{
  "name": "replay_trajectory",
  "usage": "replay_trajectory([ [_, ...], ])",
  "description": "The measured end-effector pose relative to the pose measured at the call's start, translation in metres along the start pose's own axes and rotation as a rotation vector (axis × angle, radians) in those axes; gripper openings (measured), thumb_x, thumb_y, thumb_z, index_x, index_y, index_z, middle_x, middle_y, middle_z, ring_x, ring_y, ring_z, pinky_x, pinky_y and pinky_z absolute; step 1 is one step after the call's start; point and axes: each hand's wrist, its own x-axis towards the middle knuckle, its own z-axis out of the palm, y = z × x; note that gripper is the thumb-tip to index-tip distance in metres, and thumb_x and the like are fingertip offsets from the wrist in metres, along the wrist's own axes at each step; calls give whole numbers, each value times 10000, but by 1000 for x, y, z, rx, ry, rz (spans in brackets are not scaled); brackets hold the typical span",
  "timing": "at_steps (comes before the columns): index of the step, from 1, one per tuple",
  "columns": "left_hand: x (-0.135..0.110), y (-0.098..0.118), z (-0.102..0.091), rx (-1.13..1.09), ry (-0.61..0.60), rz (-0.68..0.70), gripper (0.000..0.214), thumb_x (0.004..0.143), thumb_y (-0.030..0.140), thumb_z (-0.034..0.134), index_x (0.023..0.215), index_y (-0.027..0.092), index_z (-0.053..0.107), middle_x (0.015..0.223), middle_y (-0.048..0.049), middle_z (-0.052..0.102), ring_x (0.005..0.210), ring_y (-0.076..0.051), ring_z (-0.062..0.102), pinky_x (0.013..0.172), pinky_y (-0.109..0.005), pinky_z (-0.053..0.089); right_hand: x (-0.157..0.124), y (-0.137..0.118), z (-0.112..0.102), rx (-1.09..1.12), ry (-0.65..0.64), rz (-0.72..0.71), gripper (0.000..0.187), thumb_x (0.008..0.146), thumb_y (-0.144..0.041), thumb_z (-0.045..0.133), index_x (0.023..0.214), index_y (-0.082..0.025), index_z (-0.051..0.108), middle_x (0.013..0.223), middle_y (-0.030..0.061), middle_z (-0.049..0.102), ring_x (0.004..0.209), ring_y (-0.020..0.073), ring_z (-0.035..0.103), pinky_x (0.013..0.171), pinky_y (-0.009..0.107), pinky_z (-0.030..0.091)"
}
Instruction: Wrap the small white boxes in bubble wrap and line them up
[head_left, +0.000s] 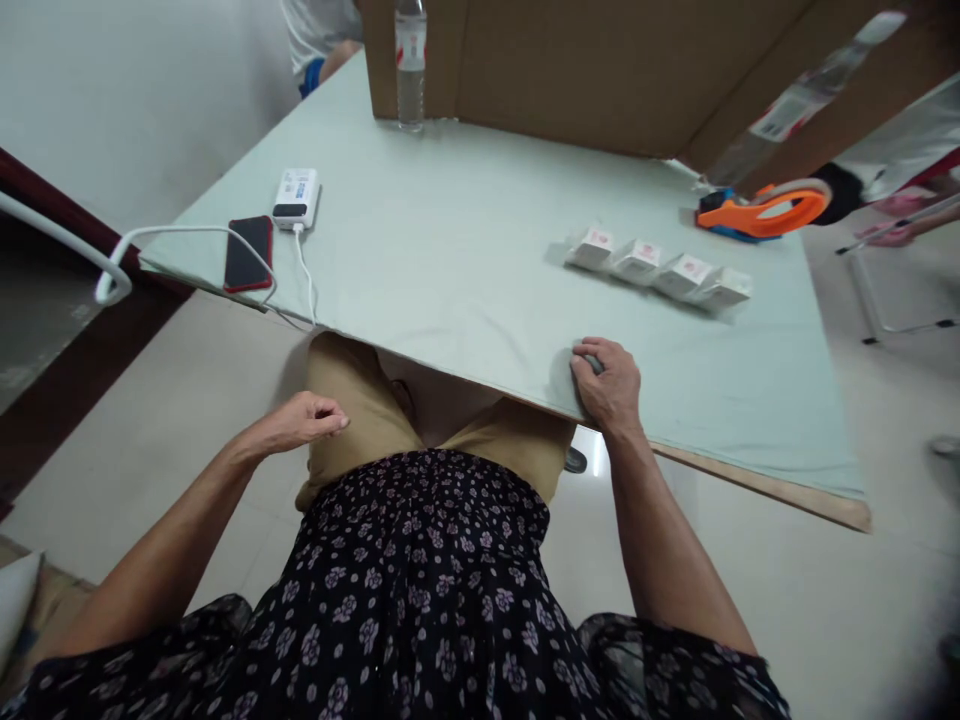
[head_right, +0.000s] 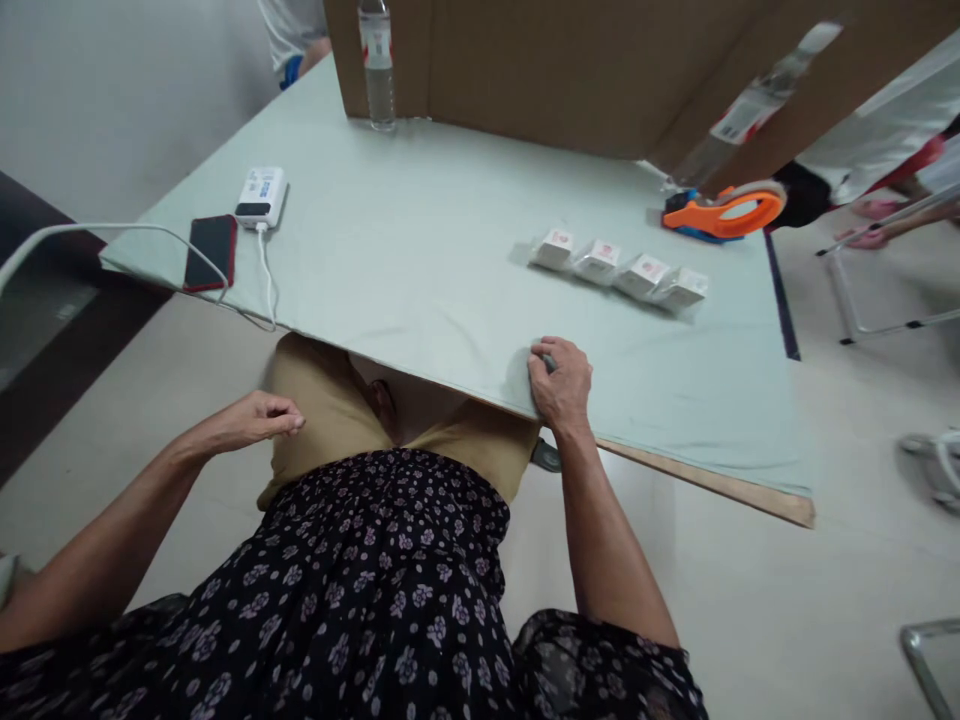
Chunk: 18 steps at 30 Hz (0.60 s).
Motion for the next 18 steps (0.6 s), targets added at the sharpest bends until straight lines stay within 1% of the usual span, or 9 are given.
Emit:
replay_trajectory([
  [3,3,-3,4,11,29,-2,362,785,492,545,693,162,660,648,-1,598,626,-136,481,583,-228,356,0,0,1,-9,-1,0,205,796,-309,556,880,-222,721,1101,90,730,1074,283,643,996,495,448],
  [5,5,-6,8,15,43,-9,363,789,494,540,744,160,677,672,-3,608,630,-136,474,575,-230,343,0,0,2,-14,4,-4,210,799,-313,552,882,-219,721,1105,97,729,1079,289,641,997,501,448],
  [8,8,-8,12,16,26,-8,374,794,502,545,821,160,695,685,-1,611,624,-133,460,559,-229,321,1,1,1,-19,1,-2,210,798,-314,553,879,-214,719,1107,109,728,1088,299,640,1006,512,447],
  [11,8,-7,12,6,23,19,382,802,507,547,850,160,700,717,-9,628,659,-146,491,594,-238,353,1,1,-3,-16,-63,2,227,796,-329,565,919,-210,714,1127,115,724,1092,295,644,1006,505,462],
  [14,9,-7,10,20,31,46,379,811,501,545,865,161,704,739,-13,638,680,-154,512,616,-245,371,-6,-2,-5,-36,-122,-12,292,811,-373,574,1005,-195,702,1188,137,705,1126,304,634,1009,507,468],
  [16,14,-8,9,41,5,60,377,810,499,546,877,163,705,731,-10,633,670,-154,510,607,-244,367,-14,-7,-4,-71,-116,-38,324,833,-389,566,1053,-187,691,1240,152,683,1180,313,608,1041,515,443],
  [18,23,-9,9,60,-48,76,365,798,487,551,876,165,705,722,-7,628,660,-154,511,597,-243,367,-22,-14,-1,-115,-90,-49,336,866,-392,541,1087,-182,682,1277,158,665,1222,313,582,1068,512,418],
])
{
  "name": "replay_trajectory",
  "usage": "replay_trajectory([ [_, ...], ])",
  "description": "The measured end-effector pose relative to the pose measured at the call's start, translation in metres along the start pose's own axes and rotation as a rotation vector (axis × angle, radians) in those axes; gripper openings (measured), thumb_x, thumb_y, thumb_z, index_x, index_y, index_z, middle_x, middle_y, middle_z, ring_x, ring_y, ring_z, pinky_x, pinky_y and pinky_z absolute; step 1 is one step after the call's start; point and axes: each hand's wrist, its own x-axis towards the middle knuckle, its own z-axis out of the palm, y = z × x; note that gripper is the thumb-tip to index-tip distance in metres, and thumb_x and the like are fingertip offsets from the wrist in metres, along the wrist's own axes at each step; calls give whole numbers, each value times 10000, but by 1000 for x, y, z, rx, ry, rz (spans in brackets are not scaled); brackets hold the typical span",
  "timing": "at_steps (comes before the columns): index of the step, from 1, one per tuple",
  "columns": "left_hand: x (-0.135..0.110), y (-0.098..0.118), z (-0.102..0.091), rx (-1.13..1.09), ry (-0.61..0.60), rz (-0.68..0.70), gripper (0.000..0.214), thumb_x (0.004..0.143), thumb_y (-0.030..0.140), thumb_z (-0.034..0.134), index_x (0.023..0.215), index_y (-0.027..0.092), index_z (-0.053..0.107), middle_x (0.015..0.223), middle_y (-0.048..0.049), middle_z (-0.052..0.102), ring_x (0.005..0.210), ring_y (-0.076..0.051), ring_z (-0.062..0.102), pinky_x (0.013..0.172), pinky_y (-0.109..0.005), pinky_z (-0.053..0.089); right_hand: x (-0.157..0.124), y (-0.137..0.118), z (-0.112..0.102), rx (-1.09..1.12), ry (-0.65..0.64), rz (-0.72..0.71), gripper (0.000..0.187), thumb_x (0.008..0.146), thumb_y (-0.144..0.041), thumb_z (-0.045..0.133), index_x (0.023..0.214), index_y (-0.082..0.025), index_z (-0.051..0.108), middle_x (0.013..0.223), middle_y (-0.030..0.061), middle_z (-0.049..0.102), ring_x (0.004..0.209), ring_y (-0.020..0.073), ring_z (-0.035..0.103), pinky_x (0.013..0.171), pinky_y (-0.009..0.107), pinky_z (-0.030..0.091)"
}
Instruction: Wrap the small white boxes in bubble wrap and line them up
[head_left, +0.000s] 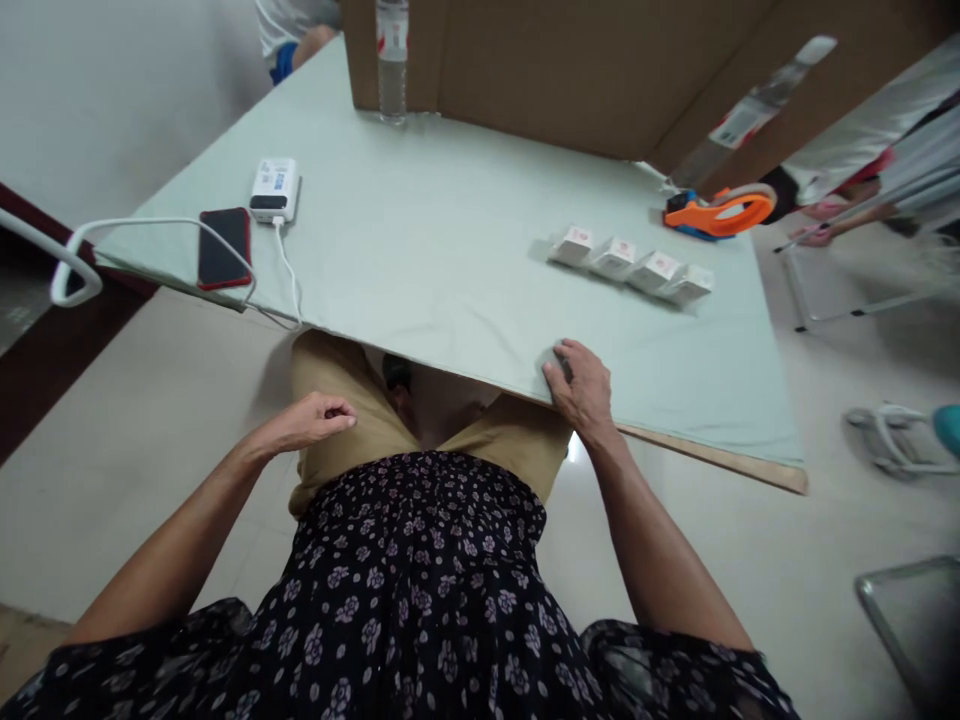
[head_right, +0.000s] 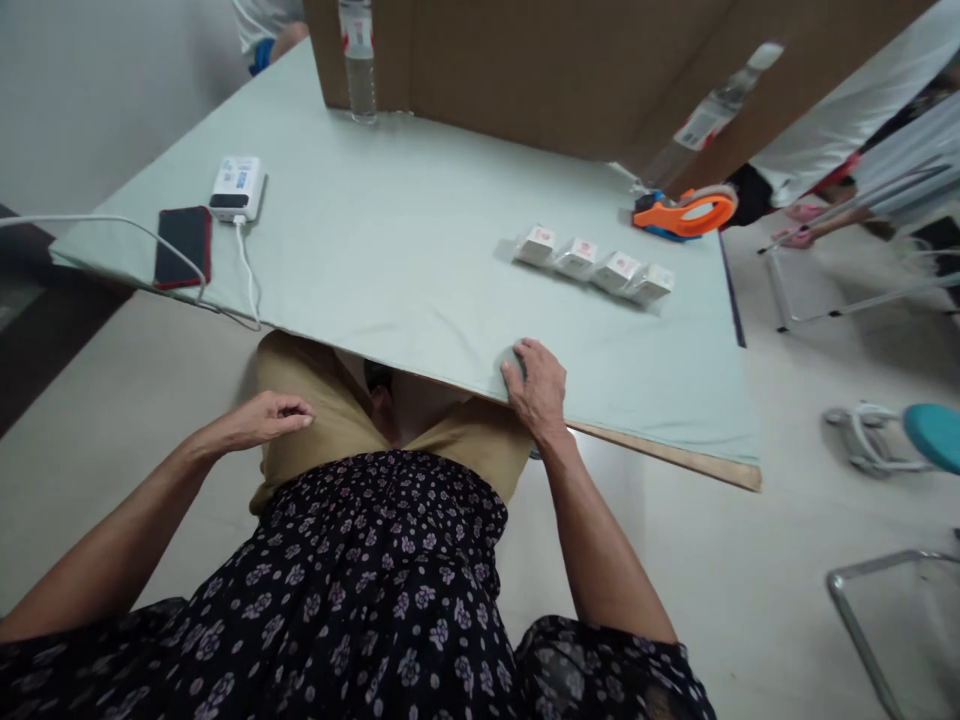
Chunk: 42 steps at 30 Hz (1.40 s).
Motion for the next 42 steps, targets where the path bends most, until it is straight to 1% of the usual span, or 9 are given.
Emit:
replay_trajectory([
  [3,22,-1,-2,28,-70,43,335,779,459,551,851,170,703,710,-3,624,653,-155,516,595,-242,371,-6,-11,3,-59,41,30,321,909,-378,493,1084,-186,682,1268,148,673,1215,300,586,1059,493,422],
  [8,65,6,0,19,-74,130,313,784,444,517,758,170,666,674,0,606,626,-144,502,588,-244,360,-7,-19,2,-120,66,37,297,933,-337,460,1064,-186,679,1228,131,693,1182,272,608,1038,457,436],
  [15,107,26,38,-38,-140,228,355,825,456,505,761,155,682,712,-22,648,667,-151,541,614,-253,387,-8,-20,0,-138,73,30,273,920,-325,480,1059,-202,680,1229,117,698,1188,267,612,1041,452,435],
  [21,109,29,64,-52,-209,224,337,804,427,497,757,148,680,663,-10,610,640,-143,520,605,-250,373,-9,-19,1,-138,88,12,274,904,-334,491,1044,-192,680,1207,120,705,1166,274,622,1024,453,447],
  [33,101,28,64,-39,-176,218,312,802,405,481,664,158,614,613,9,560,616,-138,487,580,-244,331,-9,-17,-5,-124,67,2,296,891,-372,512,1056,-193,679,1207,137,699,1162,280,618,1030,474,442],
  [36,86,46,55,-36,-201,228,287,817,375,495,697,159,640,645,5,602,613,-134,502,585,-246,343,-10,-17,-3,-118,81,14,294,897,-384,514,1050,-199,685,1206,133,700,1158,287,621,1026,487,448],
  [39,76,86,37,-26,-269,334,269,842,360,512,732,168,665,653,4,624,605,-135,515,564,-251,338,-6,-15,-7,-88,76,27,275,897,-381,513,1001,-201,693,1169,129,711,1126,285,634,998,481,472],
  [41,85,123,24,-2,-203,471,229,857,328,520,811,181,688,754,-11,682,679,-151,575,621,-262,394,6,-9,-15,-52,77,16,244,886,-353,510,954,-208,695,1124,123,722,1085,275,648,984,473,485],
  [42,96,142,18,31,-108,537,204,853,305,529,817,185,689,797,-22,696,726,-163,598,676,-274,422,16,-4,-20,-45,94,13,230,878,-337,510,938,-212,695,1105,120,724,1074,273,649,984,474,485],
])
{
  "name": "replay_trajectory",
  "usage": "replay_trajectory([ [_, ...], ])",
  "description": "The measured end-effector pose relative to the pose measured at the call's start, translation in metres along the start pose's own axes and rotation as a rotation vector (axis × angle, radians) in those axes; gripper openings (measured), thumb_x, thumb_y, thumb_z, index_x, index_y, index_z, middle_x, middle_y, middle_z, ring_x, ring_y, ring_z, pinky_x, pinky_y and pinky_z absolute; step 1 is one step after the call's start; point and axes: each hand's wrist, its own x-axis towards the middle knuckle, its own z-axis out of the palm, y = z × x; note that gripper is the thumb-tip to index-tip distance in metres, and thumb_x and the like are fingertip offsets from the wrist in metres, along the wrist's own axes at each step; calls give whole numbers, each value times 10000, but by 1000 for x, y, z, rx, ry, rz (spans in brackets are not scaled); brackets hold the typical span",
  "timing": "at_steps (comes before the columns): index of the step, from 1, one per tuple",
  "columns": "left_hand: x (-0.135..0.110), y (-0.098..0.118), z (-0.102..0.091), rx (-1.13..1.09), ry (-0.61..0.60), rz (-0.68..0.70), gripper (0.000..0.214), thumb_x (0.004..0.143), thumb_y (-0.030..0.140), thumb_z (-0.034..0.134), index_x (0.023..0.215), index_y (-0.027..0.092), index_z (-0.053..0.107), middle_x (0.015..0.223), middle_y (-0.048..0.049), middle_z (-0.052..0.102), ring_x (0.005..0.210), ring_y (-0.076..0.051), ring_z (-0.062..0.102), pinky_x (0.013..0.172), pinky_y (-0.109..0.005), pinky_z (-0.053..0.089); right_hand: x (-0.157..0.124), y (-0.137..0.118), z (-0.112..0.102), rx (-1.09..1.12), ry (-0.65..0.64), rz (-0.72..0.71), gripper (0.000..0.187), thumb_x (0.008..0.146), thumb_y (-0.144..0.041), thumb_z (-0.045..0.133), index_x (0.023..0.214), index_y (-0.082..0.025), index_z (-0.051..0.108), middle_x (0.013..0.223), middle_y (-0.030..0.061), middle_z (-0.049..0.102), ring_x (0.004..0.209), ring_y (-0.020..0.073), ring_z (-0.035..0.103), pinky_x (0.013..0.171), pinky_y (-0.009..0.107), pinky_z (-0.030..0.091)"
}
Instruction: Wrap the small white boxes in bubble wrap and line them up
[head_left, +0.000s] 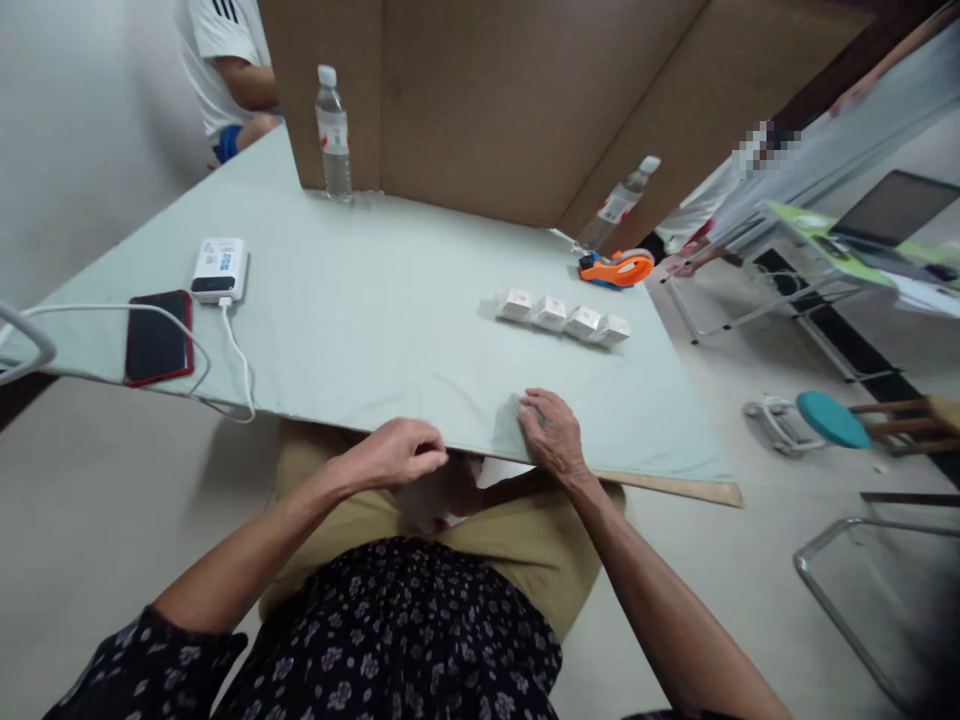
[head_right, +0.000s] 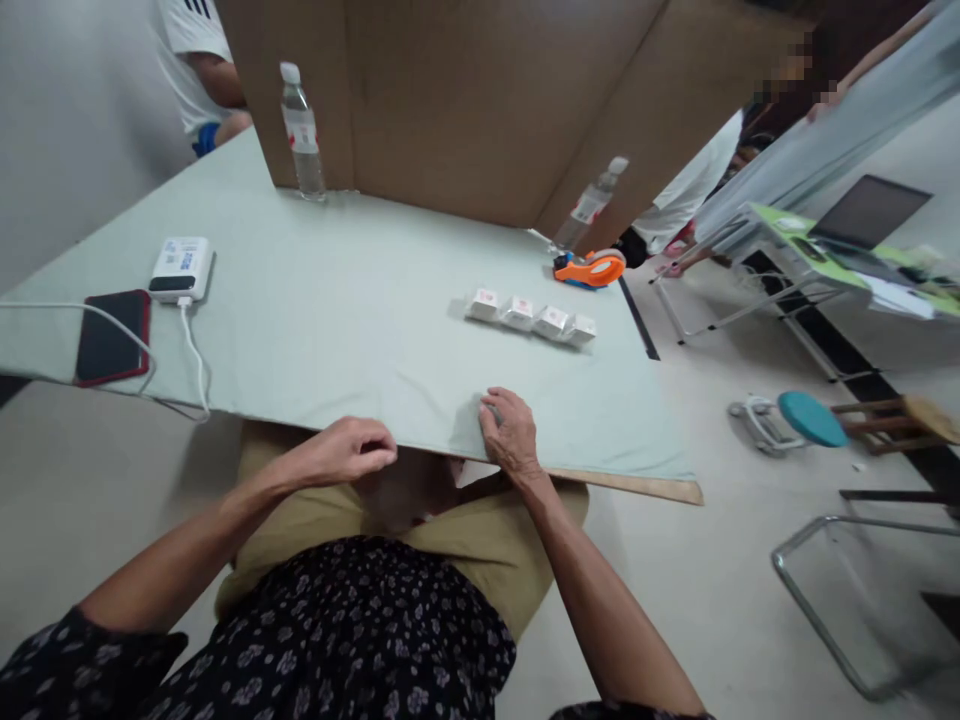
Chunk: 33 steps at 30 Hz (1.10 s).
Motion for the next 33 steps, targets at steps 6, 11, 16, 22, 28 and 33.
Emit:
replay_trajectory([
  [6,163,22,-33,195,339,-32,331,849,275,585,1155,158,629,1199,-127,647,1055,-239,617,956,-357,455,83,36,-9,-9,27,99,285,807,-289,533,1024,-181,683,1051,118,716,797,235,658,833,430,536],
  [11,268,17,-34,160,413,-257,557,837,366,619,1302,86,495,1318,-234,579,1252,-323,531,990,-375,418,136,40,10,-65,-126,226,457,841,-256,509,1280,-153,582,977,114,743,845,279,675,829,415,514],
  [16,309,13,-28,109,361,-330,521,817,350,624,1253,90,503,1236,-218,646,1124,-305,615,889,-347,450,166,34,21,-231,-363,314,424,895,-219,463,1286,-91,565,1086,209,722,1021,343,662,853,411,476],
  [22,273,20,-22,104,364,-350,486,779,309,624,1222,123,547,1166,-163,684,1023,-275,644,851,-341,472,144,18,11,-189,-456,267,346,926,-238,469,1233,-143,596,1067,165,741,1001,310,683,807,358,468],
  [28,181,8,-18,69,378,-346,573,747,386,645,1266,158,563,1102,-108,684,951,-250,638,840,-350,491,96,-21,-2,-12,-668,72,361,925,-248,478,1262,-188,595,945,101,766,901,278,702,750,329,447],
  [33,164,-1,-17,-2,442,-369,528,763,417,637,1230,176,587,1059,-77,686,902,-217,639,826,-339,496,107,2,1,246,-498,182,337,883,-257,496,1172,-228,667,825,31,743,774,210,675,721,299,464],
])
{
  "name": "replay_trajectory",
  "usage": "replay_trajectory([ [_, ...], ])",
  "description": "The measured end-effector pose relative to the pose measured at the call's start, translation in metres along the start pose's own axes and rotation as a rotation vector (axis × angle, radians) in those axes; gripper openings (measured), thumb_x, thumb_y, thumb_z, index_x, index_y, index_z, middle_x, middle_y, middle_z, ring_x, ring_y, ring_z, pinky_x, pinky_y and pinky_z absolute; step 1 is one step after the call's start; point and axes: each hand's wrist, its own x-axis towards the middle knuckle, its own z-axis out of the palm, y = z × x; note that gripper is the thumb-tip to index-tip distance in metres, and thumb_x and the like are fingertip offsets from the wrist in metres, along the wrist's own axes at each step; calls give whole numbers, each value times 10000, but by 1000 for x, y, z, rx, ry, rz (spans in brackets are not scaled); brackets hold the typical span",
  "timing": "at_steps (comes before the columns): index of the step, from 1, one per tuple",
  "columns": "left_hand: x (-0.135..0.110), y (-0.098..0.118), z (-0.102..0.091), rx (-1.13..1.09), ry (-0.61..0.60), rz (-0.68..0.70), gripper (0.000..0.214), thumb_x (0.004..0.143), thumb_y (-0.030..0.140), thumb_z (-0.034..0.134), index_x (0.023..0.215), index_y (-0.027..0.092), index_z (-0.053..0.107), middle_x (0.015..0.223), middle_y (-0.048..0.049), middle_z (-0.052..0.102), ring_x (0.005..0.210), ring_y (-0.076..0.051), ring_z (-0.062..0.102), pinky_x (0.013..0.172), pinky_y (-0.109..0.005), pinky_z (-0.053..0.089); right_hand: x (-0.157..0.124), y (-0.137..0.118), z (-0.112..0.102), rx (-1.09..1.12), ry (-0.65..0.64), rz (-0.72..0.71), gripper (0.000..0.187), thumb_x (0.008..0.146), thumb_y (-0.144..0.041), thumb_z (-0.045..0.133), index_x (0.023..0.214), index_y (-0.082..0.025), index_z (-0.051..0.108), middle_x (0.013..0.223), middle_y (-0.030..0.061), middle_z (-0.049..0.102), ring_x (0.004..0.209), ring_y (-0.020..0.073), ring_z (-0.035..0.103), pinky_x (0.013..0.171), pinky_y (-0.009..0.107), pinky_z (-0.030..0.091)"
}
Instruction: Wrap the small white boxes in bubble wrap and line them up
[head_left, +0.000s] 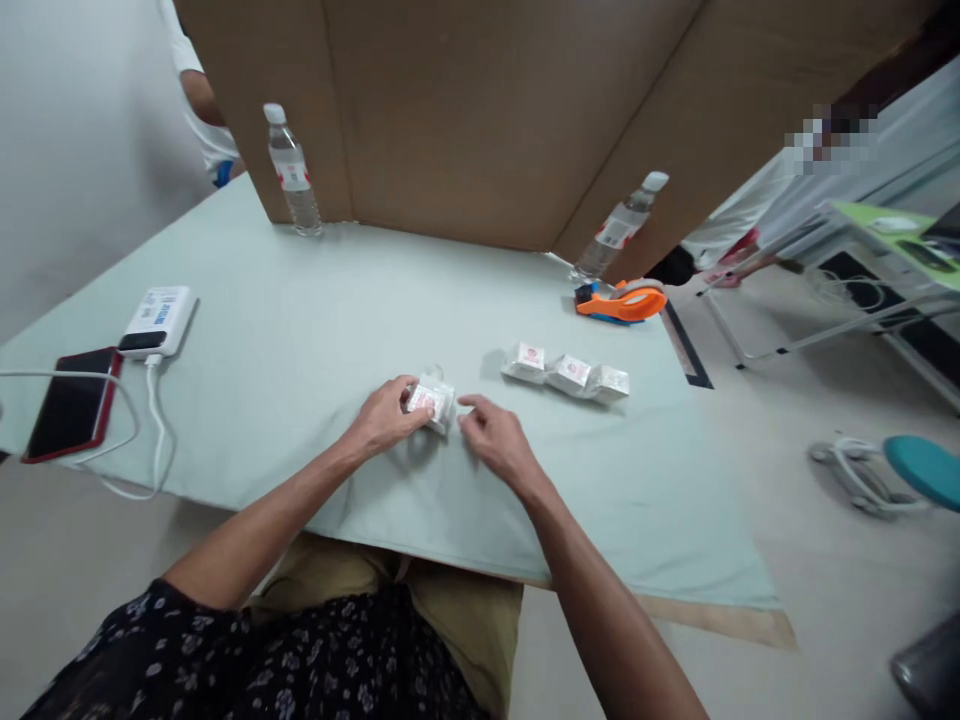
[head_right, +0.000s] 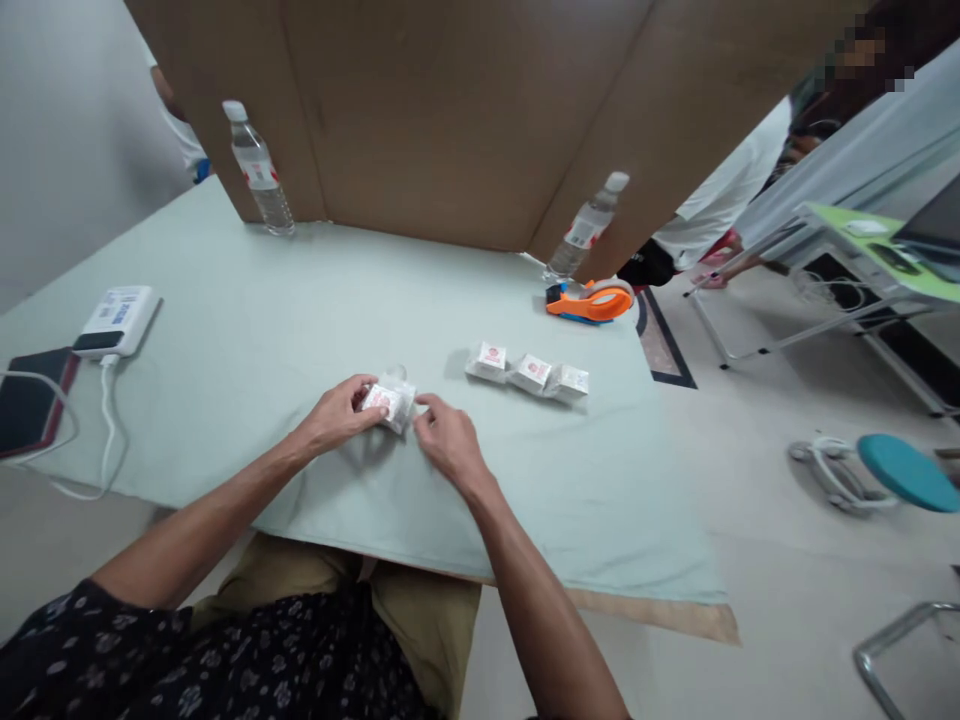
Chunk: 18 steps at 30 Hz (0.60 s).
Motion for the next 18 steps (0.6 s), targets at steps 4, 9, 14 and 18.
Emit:
replay_trajectory([
  [4,-1,0,4,-15,10,39,461,760,377,643,1177,188,591,1050,-72,671,912,-214,627,817,-337,498,45,12,-6,11,52,69,220,857,-344,541,835,-208,712,821,39,731,760,190,632,689,288,439],
  [9,-13,-9,11,-37,87,129,473,739,332,658,1176,191,544,1116,-89,629,1006,-233,609,905,-370,497,79,1,10,255,-116,11,240,733,-411,636,650,-187,621,615,-21,586,609,130,489,579,249,351],
  [14,-13,-18,9,-81,126,241,455,700,211,640,1139,199,519,1257,-122,572,1187,-264,551,1028,-406,446,79,-13,15,588,2,-8,269,708,-463,610,656,-202,568,583,-47,465,570,116,396,553,250,333],
  [18,-3,-15,-1,-201,50,207,374,732,227,622,1087,210,507,1284,-117,574,1126,-240,596,1004,-391,466,83,-22,11,657,50,31,299,714,-496,594,650,-208,543,585,-40,449,572,124,400,542,255,335],
])
